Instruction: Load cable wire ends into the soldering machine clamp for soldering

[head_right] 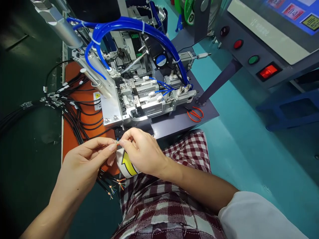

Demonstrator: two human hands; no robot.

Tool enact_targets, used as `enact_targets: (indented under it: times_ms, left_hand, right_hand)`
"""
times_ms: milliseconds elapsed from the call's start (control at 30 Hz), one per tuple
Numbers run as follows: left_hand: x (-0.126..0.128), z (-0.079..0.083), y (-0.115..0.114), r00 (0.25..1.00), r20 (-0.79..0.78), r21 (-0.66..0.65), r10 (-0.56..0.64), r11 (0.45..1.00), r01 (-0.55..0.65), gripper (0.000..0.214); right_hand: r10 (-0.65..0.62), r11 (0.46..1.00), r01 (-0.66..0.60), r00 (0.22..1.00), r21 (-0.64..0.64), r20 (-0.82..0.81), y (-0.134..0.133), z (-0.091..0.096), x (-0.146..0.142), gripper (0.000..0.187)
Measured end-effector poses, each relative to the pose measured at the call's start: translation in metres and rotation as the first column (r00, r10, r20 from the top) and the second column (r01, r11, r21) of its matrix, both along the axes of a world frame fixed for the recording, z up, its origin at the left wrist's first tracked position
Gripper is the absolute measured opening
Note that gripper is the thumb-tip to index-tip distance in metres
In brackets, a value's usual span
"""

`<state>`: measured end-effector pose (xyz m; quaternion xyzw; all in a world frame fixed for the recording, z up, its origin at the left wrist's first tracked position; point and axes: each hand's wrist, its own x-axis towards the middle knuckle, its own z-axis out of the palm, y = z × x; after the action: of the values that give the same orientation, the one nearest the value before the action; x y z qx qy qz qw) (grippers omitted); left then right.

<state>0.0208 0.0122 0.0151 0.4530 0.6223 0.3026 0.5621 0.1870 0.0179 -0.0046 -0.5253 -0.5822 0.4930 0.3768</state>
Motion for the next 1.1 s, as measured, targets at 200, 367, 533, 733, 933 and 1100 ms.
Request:
enact_targets:
  times_ms: [200, 367, 533, 733, 933, 1100]
  left_hand:
    - [0.001, -0.004, 0.004, 0.998, 0.041, -0.036, 0.045, 0.998, -0.044, 0.022]
    - [0.001, -0.006, 0.006, 0.998, 0.036, -0.049, 0.044, 0.998, -0.042, 0.021]
    - [0.001, -0.006, 0.005, 0.999, -0.012, -0.057, 0.034, 0.998, -0.035, 0.026]
    - [0.002, -0.006, 0.004, 0.999, 0.008, -0.039, 0.053, 0.998, -0.052, 0.025]
    - [0.003, -0.008, 0.004, 0.997, 0.045, -0.039, 0.057, 0.998, -0.056, 0.025]
    - [-0.001, -0.009, 0.005, 0.998, 0.047, -0.045, 0.053, 0.998, -0.05, 0.027]
  right_hand:
    - [-0.008, 0.999, 0.004, 0.997, -0.053, -0.076, 0.003, -0.004, 0.002, 0.009]
    - [-0.023, 0.997, 0.015, 0.995, -0.077, -0.1, 0.006, -0.002, 0.007, 0.012]
    - [-0.056, 0.992, 0.042, 0.992, -0.122, -0.114, 0.01, -0.001, 0.002, 0.01]
    - [-0.046, 0.992, 0.023, 0.982, -0.121, -0.183, 0.009, -0.007, -0.002, 0.012]
    - [0.01, 0.989, -0.044, 0.974, -0.142, -0.228, 0.011, -0.004, 0.003, 0.014]
    - [0.032, 0.994, -0.048, 0.987, -0.095, -0.16, 0.011, 0.0, 0.008, 0.014]
